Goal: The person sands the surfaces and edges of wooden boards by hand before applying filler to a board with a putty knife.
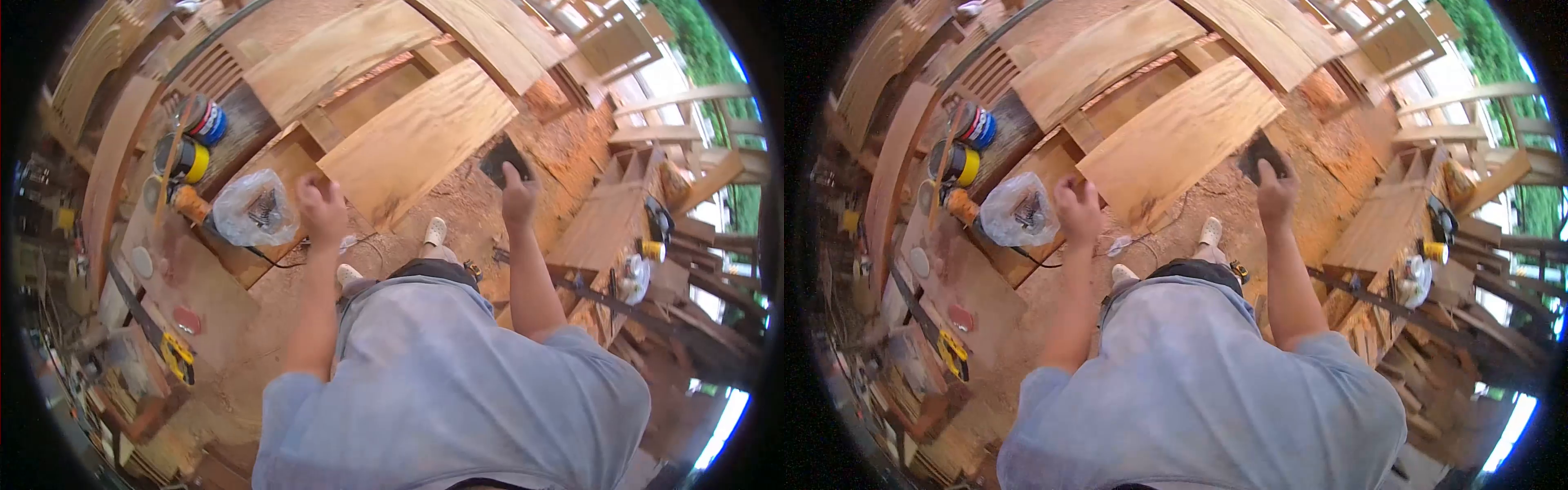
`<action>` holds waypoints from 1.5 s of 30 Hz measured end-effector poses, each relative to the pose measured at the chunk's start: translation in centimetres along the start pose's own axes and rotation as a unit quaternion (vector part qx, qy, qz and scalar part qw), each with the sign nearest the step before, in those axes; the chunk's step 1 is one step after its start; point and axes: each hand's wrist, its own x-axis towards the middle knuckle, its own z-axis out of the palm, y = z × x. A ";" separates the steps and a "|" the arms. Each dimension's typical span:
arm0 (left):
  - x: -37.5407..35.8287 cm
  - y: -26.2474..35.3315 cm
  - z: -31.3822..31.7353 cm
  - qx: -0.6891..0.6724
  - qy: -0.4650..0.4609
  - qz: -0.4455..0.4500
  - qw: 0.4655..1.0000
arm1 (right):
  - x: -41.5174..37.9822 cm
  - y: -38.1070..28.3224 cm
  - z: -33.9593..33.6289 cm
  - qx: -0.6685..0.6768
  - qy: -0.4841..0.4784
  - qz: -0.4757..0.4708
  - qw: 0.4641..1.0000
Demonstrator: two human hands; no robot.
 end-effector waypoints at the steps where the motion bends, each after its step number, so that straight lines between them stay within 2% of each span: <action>1: 2.1 -0.2 0.4 0.012 0.003 0.037 0.999 | -0.2 0.6 -0.4 -0.114 -0.020 -0.084 0.990; 2: 3.9 -0.3 1.1 0.025 0.006 0.076 0.997 | -0.5 0.6 -0.5 -0.119 -0.004 -0.082 0.990; 3: 4.9 0.1 2.3 0.021 -0.006 0.083 0.996 | -0.8 0.7 -0.5 -0.158 -0.028 -0.081 0.984; 4: 5.9 0.4 3.4 0.108 -0.024 0.138 0.984 | -1.0 0.8 -0.1 -0.194 -0.057 -0.082 0.976; 5: 6.5 0.8 4.2 0.194 -0.035 0.189 0.962 | -1.2 0.1 0.5 -0.156 -0.032 -0.091 0.983; 6: 5.8 0.6 5.5 0.159 -0.090 0.217 0.959 | -1.2 -0.7 1.3 -0.152 -0.032 -0.093 0.983; 7: 4.4 0.9 6.8 0.127 -0.147 0.244 0.950 | -1.3 -1.7 2.1 -0.061 0.012 -0.066 0.996; 8: 2.7 3.7 6.4 0.161 -0.289 0.299 0.895 | -1.4 -2.0 2.5 0.033 0.056 -0.036 0.997; 9: 1.6 6.3 5.7 0.190 -0.426 0.347 0.814 | -0.6 -0.6 1.8 -0.020 0.043 -0.071 0.996; 10: 1.7 6.6 5.6 0.194 -0.431 0.353 0.807 | -0.3 -0.1 1.4 -0.016 0.053 -0.068 0.996; 12: 2.6 6.5 5.6 0.265 -0.475 0.318 0.776 | 0.2 0.7 0.3 -0.257 -0.044 -0.171 0.950; 13: 4.3 3.4 7.1 0.270 -0.377 0.291 0.837 | 0.0 1.1 0.2 -0.244 -0.051 -0.156 0.956; 14: 6.5 2.6 7.7 0.321 -0.313 0.203 0.871 | -0.2 1.7 0.2 -0.240 -0.044 -0.149 0.958; 15: 8.0 2.1 8.1 0.369 -0.242 0.114 0.890 | -0.4 2.6 0.2 -0.277 -0.078 -0.160 0.944; 16: 8.5 1.6 8.2 0.375 -0.247 0.121 0.885 | -0.4 3.6 0.2 -0.314 -0.112 -0.171 0.927; 17: 8.8 1.3 8.2 0.360 -0.234 0.130 0.894 | -0.3 4.9 0.3 -0.355 -0.127 -0.252 0.891; 18: 9.0 1.0 8.5 0.345 -0.221 0.139 0.901 | -0.3 6.2 0.4 -0.352 -0.120 -0.245 0.895; 20: 9.0 1.5 8.3 0.352 -0.235 0.139 0.895 | -0.6 8.1 1.7 -0.382 -0.124 -0.344 0.849; 22: 8.9 1.6 8.0 0.359 -0.250 0.131 0.890 | -1.3 10.1 2.9 -0.378 -0.143 -0.322 0.856; 24: 8.8 1.7 7.9 0.367 -0.248 0.127 0.888 | -1.9 11.5 3.2 -0.470 -0.170 -0.314 0.807; 28: 8.8 2.2 7.9 0.372 -0.249 0.126 0.885 | -2.9 12.2 2.2 -0.487 -0.183 -0.297 0.801; 31: 8.6 2.5 7.8 0.356 -0.241 0.107 0.897 | -3.2 12.3 1.4 -0.485 -0.209 -0.315 0.788; 34: 8.7 2.6 7.9 0.349 -0.235 0.128 0.898 | -2.9 11.8 0.9 -0.488 -0.218 -0.314 0.785; 37: 8.7 2.3 7.8 0.341 -0.240 0.116 0.901 | -2.6 12.1 -0.3 -0.504 -0.238 -0.335 0.760; 39: 9.1 1.9 7.9 0.348 -0.248 0.111 0.897 | -2.3 11.6 -1.2 -0.517 -0.297 -0.267 0.757; 40: 9.1 1.4 8.1 0.345 -0.243 0.118 0.899 | -1.9 13.5 -2.4 -0.564 -0.381 -0.112 0.724; 41: 9.0 0.7 8.4 0.349 -0.235 0.118 0.899 | -1.6 16.1 -4.1 -0.591 -0.453 0.048 0.666; 42: 9.4 0.3 8.4 0.356 -0.226 0.120 0.899 | -2.4 16.9 -5.3 -0.592 -0.447 0.041 0.669; 43: 10.1 0.5 8.6 0.351 -0.211 0.127 0.904 | -2.6 17.0 -6.0 -0.490 -0.337 0.042 0.803; 44: 10.1 0.8 8.8 0.348 -0.218 0.126 0.903 | -1.2 15.4 -5.7 -0.368 -0.226 0.036 0.901; 45: 9.5 0.3 8.4 0.353 -0.237 0.118 0.898 | 0.5 13.9 -5.8 -0.342 -0.210 0.002 0.916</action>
